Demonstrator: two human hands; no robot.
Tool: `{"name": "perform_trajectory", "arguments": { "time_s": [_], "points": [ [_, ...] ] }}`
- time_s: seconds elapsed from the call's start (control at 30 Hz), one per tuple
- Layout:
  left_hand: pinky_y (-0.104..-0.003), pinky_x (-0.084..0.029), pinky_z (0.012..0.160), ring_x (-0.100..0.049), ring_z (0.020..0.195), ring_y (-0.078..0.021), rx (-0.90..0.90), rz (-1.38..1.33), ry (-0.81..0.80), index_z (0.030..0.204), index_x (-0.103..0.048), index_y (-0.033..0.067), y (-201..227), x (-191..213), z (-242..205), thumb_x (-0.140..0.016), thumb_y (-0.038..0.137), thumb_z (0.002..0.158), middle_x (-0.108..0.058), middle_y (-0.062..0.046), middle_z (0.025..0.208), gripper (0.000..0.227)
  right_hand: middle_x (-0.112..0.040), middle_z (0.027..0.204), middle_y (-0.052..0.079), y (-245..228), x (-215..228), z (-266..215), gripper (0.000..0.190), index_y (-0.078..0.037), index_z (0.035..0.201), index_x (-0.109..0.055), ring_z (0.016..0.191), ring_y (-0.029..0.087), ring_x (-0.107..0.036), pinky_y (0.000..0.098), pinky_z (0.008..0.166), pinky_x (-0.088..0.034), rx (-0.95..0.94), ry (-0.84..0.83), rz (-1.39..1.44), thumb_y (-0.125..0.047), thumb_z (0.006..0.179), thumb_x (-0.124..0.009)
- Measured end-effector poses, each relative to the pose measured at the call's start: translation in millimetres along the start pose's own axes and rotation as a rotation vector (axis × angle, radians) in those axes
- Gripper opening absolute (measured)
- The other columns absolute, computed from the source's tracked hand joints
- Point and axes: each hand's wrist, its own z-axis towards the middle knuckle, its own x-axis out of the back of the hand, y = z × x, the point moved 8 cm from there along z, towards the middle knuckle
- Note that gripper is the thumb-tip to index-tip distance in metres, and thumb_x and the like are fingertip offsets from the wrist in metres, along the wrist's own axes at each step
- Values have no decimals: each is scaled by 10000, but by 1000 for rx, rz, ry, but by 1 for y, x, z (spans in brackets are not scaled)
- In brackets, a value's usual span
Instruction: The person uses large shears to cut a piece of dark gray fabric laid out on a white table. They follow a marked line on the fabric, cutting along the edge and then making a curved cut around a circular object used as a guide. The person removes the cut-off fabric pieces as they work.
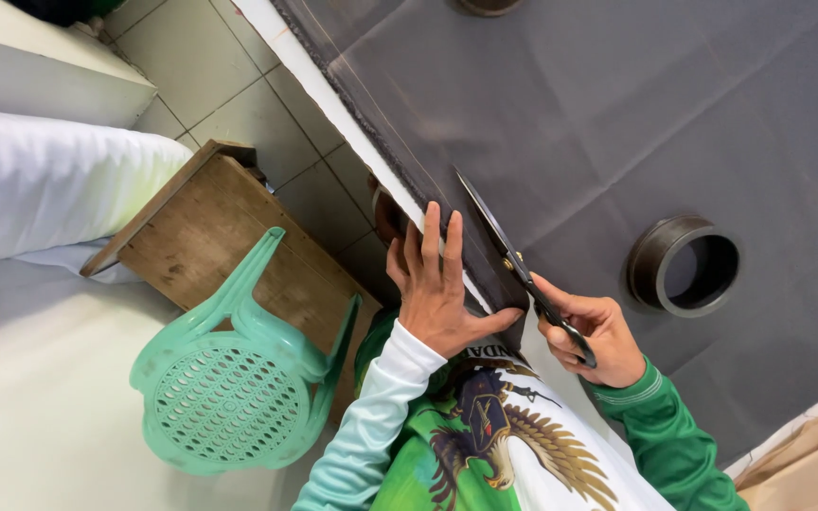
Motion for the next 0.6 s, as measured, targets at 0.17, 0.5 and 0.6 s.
{"name": "perform_trajectory", "arguments": {
  "time_s": [0.17,0.5,0.6],
  "points": [
    [-786,-64,1111,-215,1414,-601,8,-6,9,1672,-51,168,1,3,0,-814,719,653,38,-165,1713,1387,-622,638,178,-11,-7,10,648,95,1426,-527,390,50,-426,171,234,-381,6,-8,18,-69,842,-754],
    [-788,-103,1094,-244,1392,-628,-6,6,25,1660,-95,128,1,3,-1,-836,684,627,9,-186,1700,1387,-630,666,157,-15,-16,39,638,82,1431,-528,415,50,-443,150,251,-400,10,-37,-22,-107,863,-747],
    [-768,-111,1098,-255,1394,-621,-10,8,40,1662,-118,129,1,6,-1,-845,663,624,-21,-187,1701,1375,-609,642,127,-10,-10,38,642,84,1447,-506,415,44,-408,153,244,-391,-8,-54,-36,-32,855,-729]
  ]
}}
